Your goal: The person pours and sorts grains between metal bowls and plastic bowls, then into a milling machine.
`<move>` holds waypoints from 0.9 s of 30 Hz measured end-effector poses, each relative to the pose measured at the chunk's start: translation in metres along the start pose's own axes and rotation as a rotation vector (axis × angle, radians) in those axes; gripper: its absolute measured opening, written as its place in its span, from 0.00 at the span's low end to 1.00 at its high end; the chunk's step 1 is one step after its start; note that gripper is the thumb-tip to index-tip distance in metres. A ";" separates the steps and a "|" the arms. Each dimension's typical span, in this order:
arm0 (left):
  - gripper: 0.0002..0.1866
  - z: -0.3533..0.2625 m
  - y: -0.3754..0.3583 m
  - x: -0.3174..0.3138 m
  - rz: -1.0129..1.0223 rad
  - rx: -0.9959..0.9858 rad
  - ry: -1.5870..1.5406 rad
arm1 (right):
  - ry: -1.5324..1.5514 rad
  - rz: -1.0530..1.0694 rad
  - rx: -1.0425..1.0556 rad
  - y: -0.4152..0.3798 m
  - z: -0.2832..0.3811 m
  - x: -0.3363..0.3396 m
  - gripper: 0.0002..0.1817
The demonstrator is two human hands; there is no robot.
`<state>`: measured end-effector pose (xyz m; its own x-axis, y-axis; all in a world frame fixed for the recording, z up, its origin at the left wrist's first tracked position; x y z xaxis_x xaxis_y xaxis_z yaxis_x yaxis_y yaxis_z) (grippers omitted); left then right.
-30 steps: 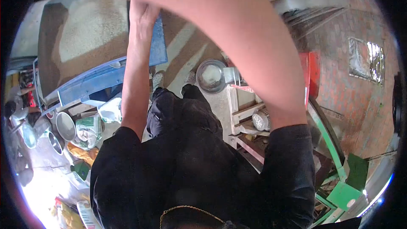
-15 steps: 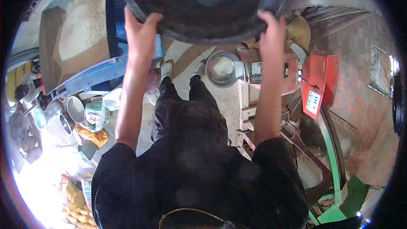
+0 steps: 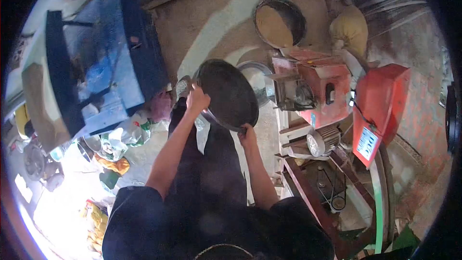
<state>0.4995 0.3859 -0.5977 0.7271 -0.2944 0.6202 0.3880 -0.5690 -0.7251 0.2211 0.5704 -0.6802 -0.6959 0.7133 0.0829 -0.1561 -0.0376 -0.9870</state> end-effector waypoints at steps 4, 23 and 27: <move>0.32 0.016 0.032 -0.092 -0.072 -0.057 0.251 | 0.020 -0.097 -0.011 0.069 -0.042 0.020 0.02; 0.36 0.104 0.312 -0.420 -0.101 -0.350 -0.008 | 0.431 -0.361 0.080 0.245 0.002 0.089 0.07; 0.33 0.096 0.298 -0.471 0.546 -0.053 -0.043 | 0.457 -0.237 0.190 0.247 0.015 0.097 0.01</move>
Point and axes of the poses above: each hand's wrist, its own y-axis towards the middle knuckle, its own x-axis out of the back of the hand, z = x × y, the point moved 9 cm from there along y, towards the middle knuckle, and after that the axes turned 12 degrees about -z, right-handed, at the moved point
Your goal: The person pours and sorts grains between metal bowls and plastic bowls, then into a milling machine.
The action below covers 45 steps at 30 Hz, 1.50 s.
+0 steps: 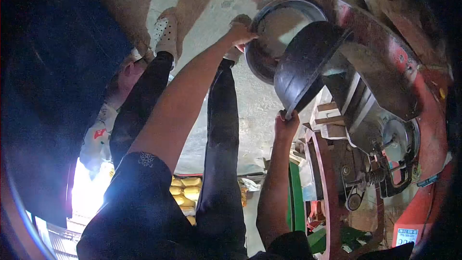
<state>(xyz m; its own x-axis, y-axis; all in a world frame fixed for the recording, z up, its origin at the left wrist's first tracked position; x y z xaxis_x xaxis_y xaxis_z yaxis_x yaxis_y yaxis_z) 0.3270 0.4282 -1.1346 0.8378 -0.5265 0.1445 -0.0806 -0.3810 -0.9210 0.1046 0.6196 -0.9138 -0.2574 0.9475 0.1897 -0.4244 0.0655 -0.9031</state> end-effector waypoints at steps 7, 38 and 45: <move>0.19 -0.022 -0.019 0.027 -0.119 -0.041 0.018 | 0.056 -0.040 -0.038 -0.016 0.003 -0.014 0.02; 0.07 0.052 -0.328 0.257 -0.649 0.351 -1.032 | -0.499 0.529 -0.105 -0.075 -0.072 -0.106 0.34; 0.11 -0.059 -0.479 0.255 -0.507 0.118 -1.129 | -0.246 0.885 -0.007 -0.350 0.044 -0.153 0.40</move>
Point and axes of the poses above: each hand's wrist, its own y-axis towards the middle knuckle, its own x-axis out of the back of the hand, z = x × y, the point moved 9 cm from there along y, towards the middle knuckle, and after that the axes turned 12 degrees about -z, right-handed, at the moved point
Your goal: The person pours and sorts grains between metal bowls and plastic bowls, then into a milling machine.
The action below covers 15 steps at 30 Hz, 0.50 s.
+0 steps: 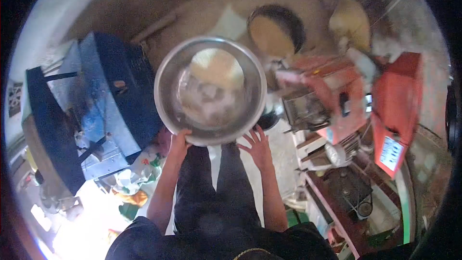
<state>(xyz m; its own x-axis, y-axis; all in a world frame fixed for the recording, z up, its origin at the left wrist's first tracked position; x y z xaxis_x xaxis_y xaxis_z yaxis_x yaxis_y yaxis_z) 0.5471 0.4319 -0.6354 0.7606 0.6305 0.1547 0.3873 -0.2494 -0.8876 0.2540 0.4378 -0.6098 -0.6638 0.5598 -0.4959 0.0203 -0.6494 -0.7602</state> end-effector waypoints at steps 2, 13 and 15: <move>0.12 -0.018 -0.038 0.004 0.113 -0.003 0.059 | 0.038 -0.008 0.031 -0.025 0.037 -0.033 0.38; 0.13 -0.186 -0.198 0.021 0.330 -0.329 0.150 | -0.280 -0.236 0.528 -0.158 0.175 -0.202 0.34; 0.16 -0.211 -0.199 0.046 0.294 -0.423 0.126 | -0.380 -0.177 0.584 -0.194 0.184 -0.262 0.33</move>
Point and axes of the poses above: each hand's wrist, its own y-axis towards the middle knuckle, its own x-axis out of the back of the hand, z = x × y, the point moved 9 cm from there along y, towards the middle knuckle, and after that the axes turned 12 degrees about -z, right-handed, at the moved point
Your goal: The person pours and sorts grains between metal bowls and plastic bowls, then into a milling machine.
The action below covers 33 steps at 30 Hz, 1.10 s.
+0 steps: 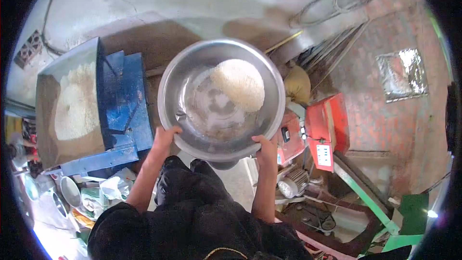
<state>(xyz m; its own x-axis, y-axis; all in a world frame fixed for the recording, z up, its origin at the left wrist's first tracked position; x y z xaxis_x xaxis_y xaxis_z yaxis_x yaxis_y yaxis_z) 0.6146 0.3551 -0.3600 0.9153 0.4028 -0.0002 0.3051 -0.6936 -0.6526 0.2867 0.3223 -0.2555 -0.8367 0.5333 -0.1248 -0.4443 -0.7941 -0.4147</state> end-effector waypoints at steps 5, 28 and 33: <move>0.18 -0.074 -0.009 0.064 -0.139 -0.056 -0.471 | -0.205 0.083 0.153 -0.051 0.076 -0.102 0.33; 0.18 -0.129 0.040 0.146 0.299 -0.060 -1.617 | -0.514 1.396 1.440 -0.459 0.019 -0.500 0.28; 0.18 -0.133 0.045 0.149 0.314 -0.062 -1.644 | -0.436 1.407 1.345 -0.445 0.038 -0.509 0.28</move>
<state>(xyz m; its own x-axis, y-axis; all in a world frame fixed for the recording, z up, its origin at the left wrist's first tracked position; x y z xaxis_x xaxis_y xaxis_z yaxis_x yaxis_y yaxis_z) 0.8000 0.3042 -0.2884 -0.2788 0.3801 -0.8819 0.2220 -0.8679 -0.4443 0.8978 0.3930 0.0266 -0.6648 -0.4759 0.5758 0.7376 -0.2967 0.6065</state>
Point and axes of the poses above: each hand's wrist, its own y-axis towards the middle knuckle, its own x-axis out of the back of the hand, z = x × y, the point moved 9 cm from there along y, towards the middle knuckle, and after that the axes turned 12 degrees about -z, right-handed, at the moved point
